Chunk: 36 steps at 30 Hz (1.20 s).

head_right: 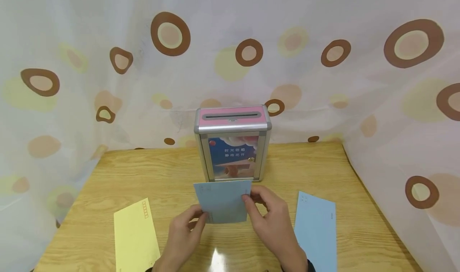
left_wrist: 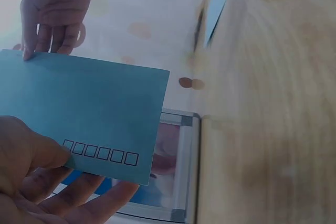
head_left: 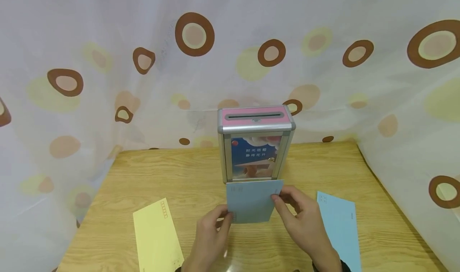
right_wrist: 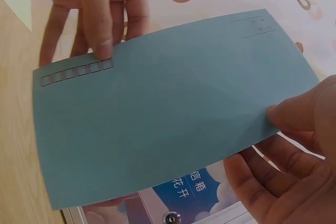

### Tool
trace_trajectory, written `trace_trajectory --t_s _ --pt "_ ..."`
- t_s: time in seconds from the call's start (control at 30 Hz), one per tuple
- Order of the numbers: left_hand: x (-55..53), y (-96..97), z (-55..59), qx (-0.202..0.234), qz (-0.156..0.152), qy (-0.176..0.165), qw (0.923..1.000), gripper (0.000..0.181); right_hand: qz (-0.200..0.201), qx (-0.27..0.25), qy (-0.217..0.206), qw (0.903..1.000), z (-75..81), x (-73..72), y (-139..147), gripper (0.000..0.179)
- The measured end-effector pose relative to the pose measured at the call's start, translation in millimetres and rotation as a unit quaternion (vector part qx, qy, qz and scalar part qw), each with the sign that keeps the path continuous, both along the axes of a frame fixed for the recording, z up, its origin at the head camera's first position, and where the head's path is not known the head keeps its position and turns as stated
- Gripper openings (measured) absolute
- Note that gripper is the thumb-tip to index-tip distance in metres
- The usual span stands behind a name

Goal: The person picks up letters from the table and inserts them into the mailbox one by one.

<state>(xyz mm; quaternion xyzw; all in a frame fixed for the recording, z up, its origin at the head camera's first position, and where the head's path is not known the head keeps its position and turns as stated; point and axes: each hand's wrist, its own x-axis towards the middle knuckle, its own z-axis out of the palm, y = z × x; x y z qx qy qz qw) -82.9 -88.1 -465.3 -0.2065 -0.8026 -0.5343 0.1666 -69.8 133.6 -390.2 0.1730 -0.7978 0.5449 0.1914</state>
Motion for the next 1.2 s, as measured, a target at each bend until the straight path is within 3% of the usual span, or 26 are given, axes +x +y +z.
trace_trajectory --t_s 0.13,0.3,0.8,1.03,1.2 --pt "-8.7 0.2 9.7 -0.007 -0.002 0.039 0.9992 0.025 -0.004 0.009 0.006 0.9999 1.0 -1.5 2.4 0.017" --pt "-15.2 3.6 23.0 -0.006 -0.012 0.048 0.9988 0.025 -0.024 0.043 0.022 0.9985 1.4 -3.6 5.4 0.017" --pt "-31.7 11.5 69.9 0.02 -0.014 0.13 0.9912 0.022 -0.049 0.098 0.061 0.9921 -0.6 -12.6 11.7 0.026" --pt "-35.0 9.7 82.4 0.055 -0.019 0.158 0.9858 0.023 -0.045 0.095 0.081 0.9912 0.1 -16.9 11.9 0.022" --pt "-36.6 8.6 88.5 0.053 -0.018 0.168 0.9842 0.022 -0.039 0.091 0.091 0.9909 0.7 -17.9 12.0 0.023"
